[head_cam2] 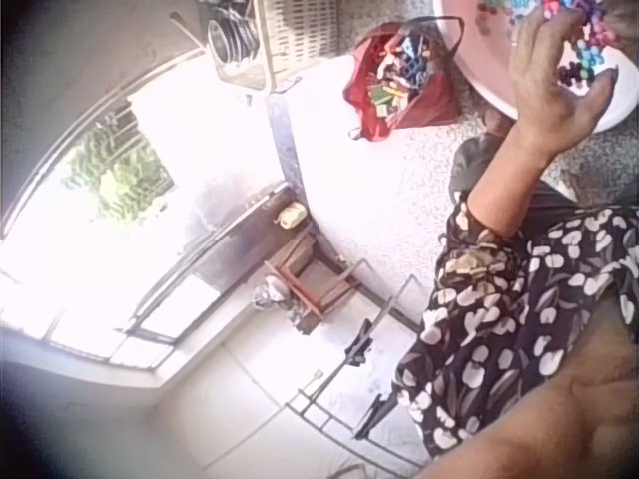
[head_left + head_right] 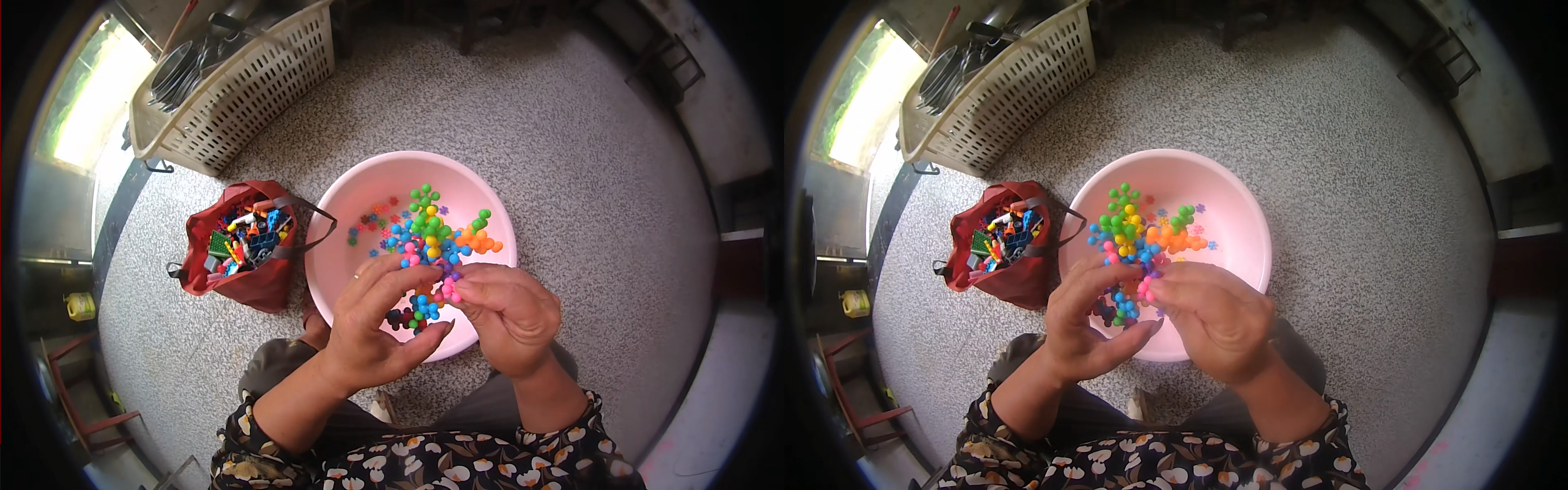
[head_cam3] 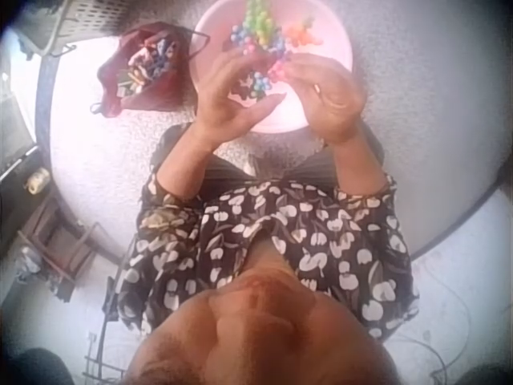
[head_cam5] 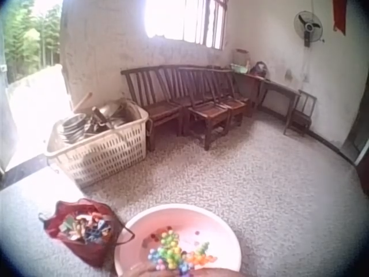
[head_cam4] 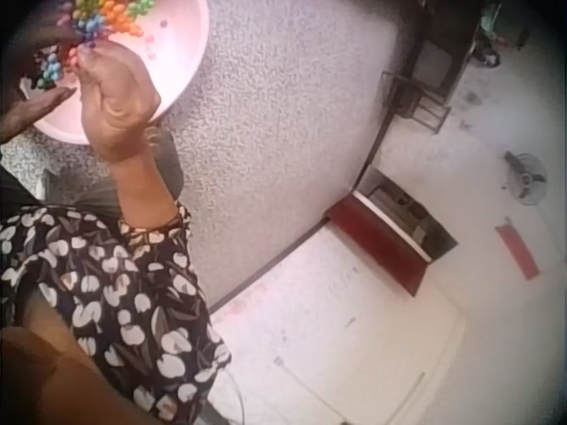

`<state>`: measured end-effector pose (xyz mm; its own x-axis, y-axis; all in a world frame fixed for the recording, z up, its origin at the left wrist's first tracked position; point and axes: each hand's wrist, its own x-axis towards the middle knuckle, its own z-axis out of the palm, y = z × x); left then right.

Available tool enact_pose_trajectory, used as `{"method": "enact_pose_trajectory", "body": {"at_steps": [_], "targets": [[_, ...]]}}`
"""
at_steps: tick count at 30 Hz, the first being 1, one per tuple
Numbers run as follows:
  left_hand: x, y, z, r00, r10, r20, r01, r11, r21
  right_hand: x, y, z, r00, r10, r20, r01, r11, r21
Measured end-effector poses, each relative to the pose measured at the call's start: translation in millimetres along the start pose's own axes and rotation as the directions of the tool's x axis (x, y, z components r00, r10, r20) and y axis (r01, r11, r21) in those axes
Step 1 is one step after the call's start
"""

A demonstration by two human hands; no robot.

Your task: Connecting snowflake-shaped plastic building blocks to form a complex structure.

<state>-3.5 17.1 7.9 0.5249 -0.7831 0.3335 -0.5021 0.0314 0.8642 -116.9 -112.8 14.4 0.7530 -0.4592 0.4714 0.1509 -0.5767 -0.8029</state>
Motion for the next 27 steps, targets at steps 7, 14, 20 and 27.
{"method": "enact_pose_trajectory", "body": {"at_steps": [7, 14, 20, 27], "targets": [[-0.2, -1.4, 0.8, 1.000, -0.005, 0.012, 0.005, 1.000, 0.005, 0.4, 1.1, 1.1, 0.999, 0.054, 0.007, -0.054, 0.998, 0.023], [-1.0, -1.1, 4.4, 0.998, -0.056, 0.006, 0.056, 0.998, -0.027, 1.0, 3.7, 2.1, 1.000, 0.020, 0.017, -0.020, 1.000, 0.020], [-3.3, -6.3, 7.4, 0.997, -0.079, -0.015, 0.079, 0.997, -0.025, 2.4, 3.1, 2.6, 0.999, 0.038, 0.039, -0.039, 0.998, 0.043], [1.4, -3.2, 6.5, 0.995, 0.000, -0.099, 0.008, 0.997, 0.079, 2.7, -4.0, 3.1, 0.999, 0.020, 0.027, -0.019, 0.999, -0.027]]}}
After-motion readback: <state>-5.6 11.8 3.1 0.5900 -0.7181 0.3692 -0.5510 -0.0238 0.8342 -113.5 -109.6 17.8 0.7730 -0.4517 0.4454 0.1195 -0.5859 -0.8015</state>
